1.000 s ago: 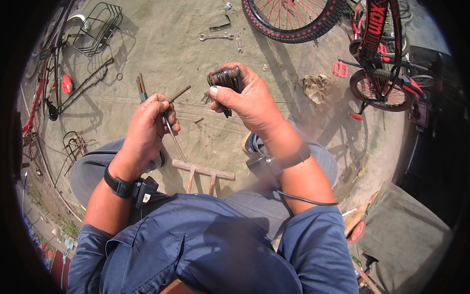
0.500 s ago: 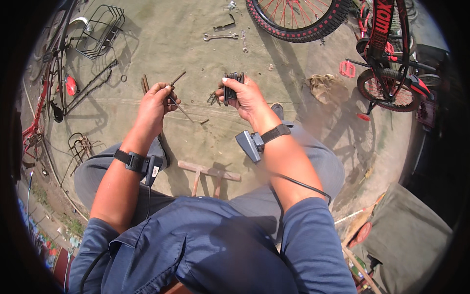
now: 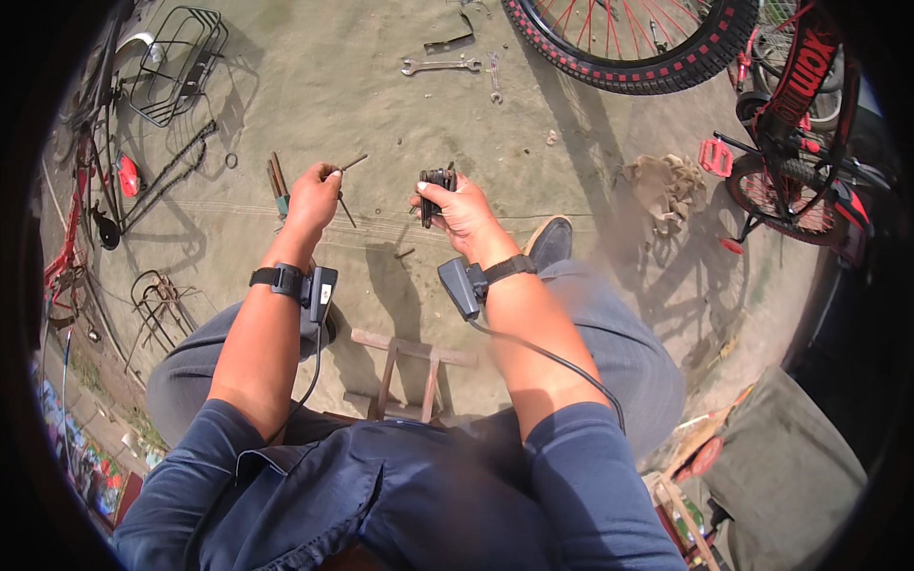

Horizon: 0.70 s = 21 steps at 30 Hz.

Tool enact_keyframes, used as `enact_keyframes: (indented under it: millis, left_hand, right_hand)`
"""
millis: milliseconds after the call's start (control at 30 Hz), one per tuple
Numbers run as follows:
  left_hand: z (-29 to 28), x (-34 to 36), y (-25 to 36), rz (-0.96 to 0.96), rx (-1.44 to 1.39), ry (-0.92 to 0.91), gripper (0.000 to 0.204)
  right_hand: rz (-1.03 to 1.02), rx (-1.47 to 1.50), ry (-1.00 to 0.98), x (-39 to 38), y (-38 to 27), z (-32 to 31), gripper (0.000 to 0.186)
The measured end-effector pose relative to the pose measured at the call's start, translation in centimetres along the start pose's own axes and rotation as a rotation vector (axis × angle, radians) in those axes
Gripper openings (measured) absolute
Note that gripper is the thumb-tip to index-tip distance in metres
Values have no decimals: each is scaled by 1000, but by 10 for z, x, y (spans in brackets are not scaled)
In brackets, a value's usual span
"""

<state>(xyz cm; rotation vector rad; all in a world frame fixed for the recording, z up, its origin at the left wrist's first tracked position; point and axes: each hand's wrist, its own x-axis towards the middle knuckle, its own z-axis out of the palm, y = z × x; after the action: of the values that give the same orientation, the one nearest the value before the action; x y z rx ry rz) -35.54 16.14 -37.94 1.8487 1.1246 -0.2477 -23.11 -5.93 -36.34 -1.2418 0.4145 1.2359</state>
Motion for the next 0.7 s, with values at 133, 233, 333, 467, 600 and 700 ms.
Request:
enact_keyframes:
  millis: [133,233,333,467,600,700]
  left_hand:
    - [9,26,-16,39,293,15,31]
    - [8,37,-21,-31,428,-22,32]
    - [11,34,-20,-20,495,132,35]
    - [36,22,-2,235,317,79,34]
    - [80,2,16,-58,-208,-407,34]
    - [98,-11,14,-133,-220,-437,32]
  right_hand:
    - [17,-25,-3,19,9,-11,18]
    - [10,-35,-23,30,15,-18,16]
    - [17,-70,-38,38,21,-23,17]
    - [73,-114,-19,48,24,-29,18]
    - [131,-121,42,46,30,-39,17]
    - [138,-99,98,45,34,-50,17]
